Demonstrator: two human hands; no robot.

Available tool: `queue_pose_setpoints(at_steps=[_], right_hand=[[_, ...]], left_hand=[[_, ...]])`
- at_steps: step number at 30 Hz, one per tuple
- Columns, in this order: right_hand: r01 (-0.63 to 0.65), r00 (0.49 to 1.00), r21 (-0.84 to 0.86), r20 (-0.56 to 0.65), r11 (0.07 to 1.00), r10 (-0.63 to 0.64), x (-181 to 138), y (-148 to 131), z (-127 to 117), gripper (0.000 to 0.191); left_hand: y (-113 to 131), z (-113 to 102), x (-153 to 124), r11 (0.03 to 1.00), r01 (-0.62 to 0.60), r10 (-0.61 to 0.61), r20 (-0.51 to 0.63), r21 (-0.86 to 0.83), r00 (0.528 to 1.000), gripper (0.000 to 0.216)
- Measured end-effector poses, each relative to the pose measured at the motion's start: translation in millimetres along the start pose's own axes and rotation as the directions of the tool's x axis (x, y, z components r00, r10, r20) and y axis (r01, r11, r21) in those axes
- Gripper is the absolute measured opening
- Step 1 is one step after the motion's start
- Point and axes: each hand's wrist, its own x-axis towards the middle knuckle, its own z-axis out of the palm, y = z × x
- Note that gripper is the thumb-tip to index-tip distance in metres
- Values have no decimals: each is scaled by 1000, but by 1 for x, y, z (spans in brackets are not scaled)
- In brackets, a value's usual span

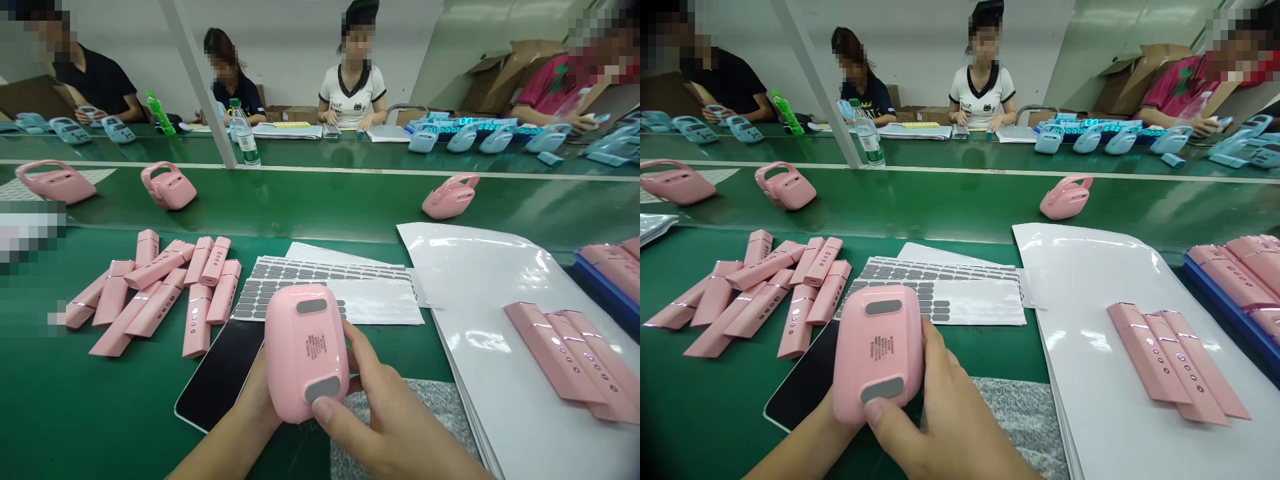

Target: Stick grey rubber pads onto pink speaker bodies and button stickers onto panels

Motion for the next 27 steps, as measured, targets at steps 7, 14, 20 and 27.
queue_pose_setpoints(at_steps=[7,14,20,27], right_hand=[[-120,992,215,64,969,109,1,4,-1,72],[-100,991,422,121,901,54,3,10,-6,60],[-89,987,575,163,814,-7,9,6,-13,53],[-78,995,407,85,910,47,7,2,-12,60]], left_hand=[[-8,-12,7,994,87,-94,122,60,988,20],[-16,-24,12,998,46,-53,181,44,982,14],[-14,-21,8,999,-34,26,208,33,978,23],[-13,-15,8,994,-80,73,88,74,993,28]])
